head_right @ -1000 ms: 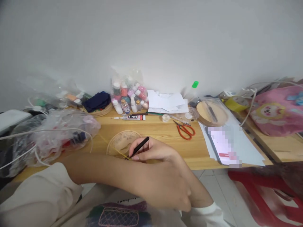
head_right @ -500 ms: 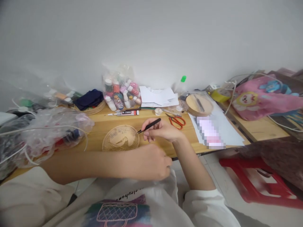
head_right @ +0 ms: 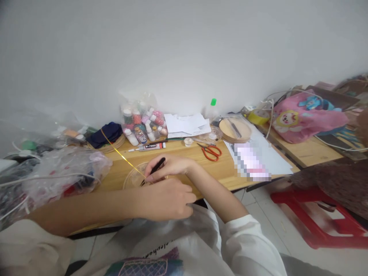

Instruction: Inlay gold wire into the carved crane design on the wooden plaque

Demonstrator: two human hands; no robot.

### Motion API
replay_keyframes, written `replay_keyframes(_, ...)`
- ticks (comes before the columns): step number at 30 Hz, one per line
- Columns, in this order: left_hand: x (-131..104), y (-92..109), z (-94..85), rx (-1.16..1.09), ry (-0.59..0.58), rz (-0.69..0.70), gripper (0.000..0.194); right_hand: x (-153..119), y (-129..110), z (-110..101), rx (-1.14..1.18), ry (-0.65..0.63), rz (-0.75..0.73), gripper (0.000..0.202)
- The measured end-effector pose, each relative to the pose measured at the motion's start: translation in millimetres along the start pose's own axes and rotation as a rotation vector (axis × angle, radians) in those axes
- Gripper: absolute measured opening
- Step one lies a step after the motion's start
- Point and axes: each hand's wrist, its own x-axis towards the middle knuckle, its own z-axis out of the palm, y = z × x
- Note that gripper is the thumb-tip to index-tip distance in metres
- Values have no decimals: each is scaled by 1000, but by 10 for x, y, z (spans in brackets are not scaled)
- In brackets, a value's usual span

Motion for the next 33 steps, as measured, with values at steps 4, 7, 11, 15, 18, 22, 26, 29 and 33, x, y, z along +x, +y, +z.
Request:
replay_keyframes(4,-187,-159,-26,75,116,76,23,79,62,-170,44,193,-98,39)
replay_keyframes(7,-393,-295,-5,122,176,10,21,155,121,-343,111,342,-160,44)
replay_keyframes(11,-662,-408,89,181,219,-69,22,228,216,-493,200,447,-190,46)
replay_keyframes(15,-809,-421,182,178,314,-120,20,265,304,-520,264,480,-174,41)
replay_keyframes(18,-845,-426,226,154,331,-135,19,284,357,-515,303,499,-159,38)
replay_keyframes(22,-861,-453,268,103,298,-142,16,292,400,-517,308,530,-165,33)
replay_keyframes(26,-872,-465,306,11,233,-188,24,281,399,-513,307,549,-167,27)
replay_keyframes(29,-858,-463,353,-80,208,-231,29,272,383,-503,314,550,-179,24)
replay_keyframes(33,-818,-460,436,-200,235,-240,27,259,375,-497,319,538,-188,20)
